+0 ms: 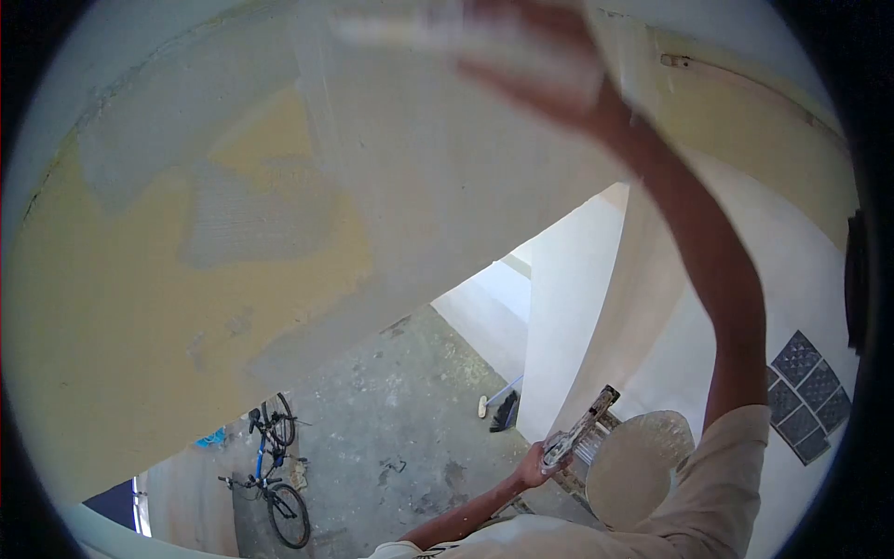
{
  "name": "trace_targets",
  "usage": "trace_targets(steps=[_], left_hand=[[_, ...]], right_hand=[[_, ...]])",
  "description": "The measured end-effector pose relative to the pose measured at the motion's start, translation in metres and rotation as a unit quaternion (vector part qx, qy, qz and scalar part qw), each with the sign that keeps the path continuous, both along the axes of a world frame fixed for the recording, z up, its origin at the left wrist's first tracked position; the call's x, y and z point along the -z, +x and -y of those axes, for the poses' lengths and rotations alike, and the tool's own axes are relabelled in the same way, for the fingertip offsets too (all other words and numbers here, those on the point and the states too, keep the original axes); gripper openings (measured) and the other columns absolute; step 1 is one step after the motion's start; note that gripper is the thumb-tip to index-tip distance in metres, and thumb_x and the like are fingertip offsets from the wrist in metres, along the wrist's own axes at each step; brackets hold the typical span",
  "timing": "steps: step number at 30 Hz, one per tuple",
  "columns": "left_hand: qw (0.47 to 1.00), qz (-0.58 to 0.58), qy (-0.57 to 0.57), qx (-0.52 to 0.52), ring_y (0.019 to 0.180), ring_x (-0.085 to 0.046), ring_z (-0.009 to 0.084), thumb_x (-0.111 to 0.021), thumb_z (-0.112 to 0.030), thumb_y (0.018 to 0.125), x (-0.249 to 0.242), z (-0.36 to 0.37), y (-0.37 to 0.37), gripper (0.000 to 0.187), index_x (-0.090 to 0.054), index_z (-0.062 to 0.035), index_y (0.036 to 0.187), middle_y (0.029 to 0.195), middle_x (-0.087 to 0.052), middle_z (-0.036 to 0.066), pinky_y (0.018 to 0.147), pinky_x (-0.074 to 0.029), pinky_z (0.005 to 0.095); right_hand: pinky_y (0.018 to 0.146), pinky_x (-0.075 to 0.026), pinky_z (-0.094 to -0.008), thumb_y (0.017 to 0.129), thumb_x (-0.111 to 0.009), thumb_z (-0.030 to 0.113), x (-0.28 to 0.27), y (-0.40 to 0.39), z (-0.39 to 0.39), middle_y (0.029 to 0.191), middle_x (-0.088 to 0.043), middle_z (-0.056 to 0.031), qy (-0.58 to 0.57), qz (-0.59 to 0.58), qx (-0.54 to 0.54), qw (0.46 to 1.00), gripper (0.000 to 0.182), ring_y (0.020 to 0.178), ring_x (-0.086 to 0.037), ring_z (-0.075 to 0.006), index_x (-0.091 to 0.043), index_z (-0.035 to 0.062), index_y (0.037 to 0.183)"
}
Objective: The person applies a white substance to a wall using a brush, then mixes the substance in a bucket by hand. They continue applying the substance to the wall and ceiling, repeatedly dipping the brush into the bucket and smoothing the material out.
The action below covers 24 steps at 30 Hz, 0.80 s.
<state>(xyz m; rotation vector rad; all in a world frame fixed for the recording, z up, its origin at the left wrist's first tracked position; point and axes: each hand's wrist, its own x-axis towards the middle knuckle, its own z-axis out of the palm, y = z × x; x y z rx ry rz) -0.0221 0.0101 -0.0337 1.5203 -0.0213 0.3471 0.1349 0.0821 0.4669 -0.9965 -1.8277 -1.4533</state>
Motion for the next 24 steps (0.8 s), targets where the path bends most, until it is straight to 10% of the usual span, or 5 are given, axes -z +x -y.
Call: trace_targets(steps=[1, 3, 6, 17, 24], left_hand=[[1.0, 0.002, 0.001, 0.002, 0.075, -0.05, 0.014, -0.061, -0.022, 0.077, 0.004, 0.002, -0.002, 0.035, -0.052, 0.0018, 0.101, 0.083, -0.058, 0.009, 0.072, -0.043, 0.0299], [0.998, -0.008, -0.056, 0.037, 0.076, -0.05, 0.013, -0.061, -0.022, 0.077, 0.01, -0.001, 0.001, 0.04, -0.05, 0.0023, 0.106, 0.088, -0.059, 0.009, 0.072, -0.044, 0.0296], [0.997, 0.014, -0.075, 0.019, 0.076, -0.052, 0.0099, -0.065, -0.032, 0.073, 0.003, 0.003, -0.001, 0.049, -0.05, 0.0009, 0.105, 0.086, -0.057, 0.003, 0.066, -0.044, 0.0249], [0.998, -0.052, -0.025, -0.007, 0.072, -0.053, 0.0116, -0.064, -0.046, 0.069, 0.005, 0.002, -0.001, 0.058, -0.051, 0.0005, 0.1, 0.082, -0.057, 0.004, 0.066, -0.045, 0.0276], [0.999, 0.024, 0.013, 0.018, 0.073, -0.053, 0.0117, -0.063, -0.034, 0.073, 0.001, -0.003, -0.002, 0.047, -0.05, 0.0004, 0.103, 0.085, -0.057, 0.004, 0.067, -0.045, 0.0267]], right_hand=[[0.074, -0.049, -0.0338, 0.07, -0.064, 0.015, 0.02, -0.019, 0.011, 0.106, -0.056, -0.0062, -0.006, 0.075, -0.136, 0.988, 0.037, 0.092, -0.057, -0.0201, -0.056, 0.013, 0.106], [0.065, -0.052, -0.0271, 0.072, -0.06, 0.013, 0.093, -0.036, 0.022, 0.107, -0.056, -0.0027, -0.085, 0.08, 0.068, 0.991, 0.032, 0.095, -0.056, -0.0177, -0.056, 0.0131, 0.104], [0.086, -0.048, -0.0311, 0.071, -0.062, 0.016, 0.139, -0.05, 0.043, 0.104, -0.058, -0.0052, -0.138, 0.215, 0.007, 0.967, 0.028, 0.103, -0.053, -0.0225, -0.061, 0.0122, 0.099], [0.077, -0.049, -0.0307, 0.07, -0.065, 0.014, -0.028, -0.039, 0.006, 0.106, -0.059, -0.0079, 0.082, 0.085, -0.134, 0.984, 0.034, 0.093, -0.057, -0.0236, -0.059, 0.0081, 0.103], [0.07, -0.052, -0.0275, 0.068, -0.064, 0.02, 0.016, -0.043, 0.008, 0.095, -0.061, -0.0031, -0.003, 0.072, -0.133, 0.988, 0.032, 0.083, -0.058, -0.0184, -0.061, 0.0109, 0.099]])
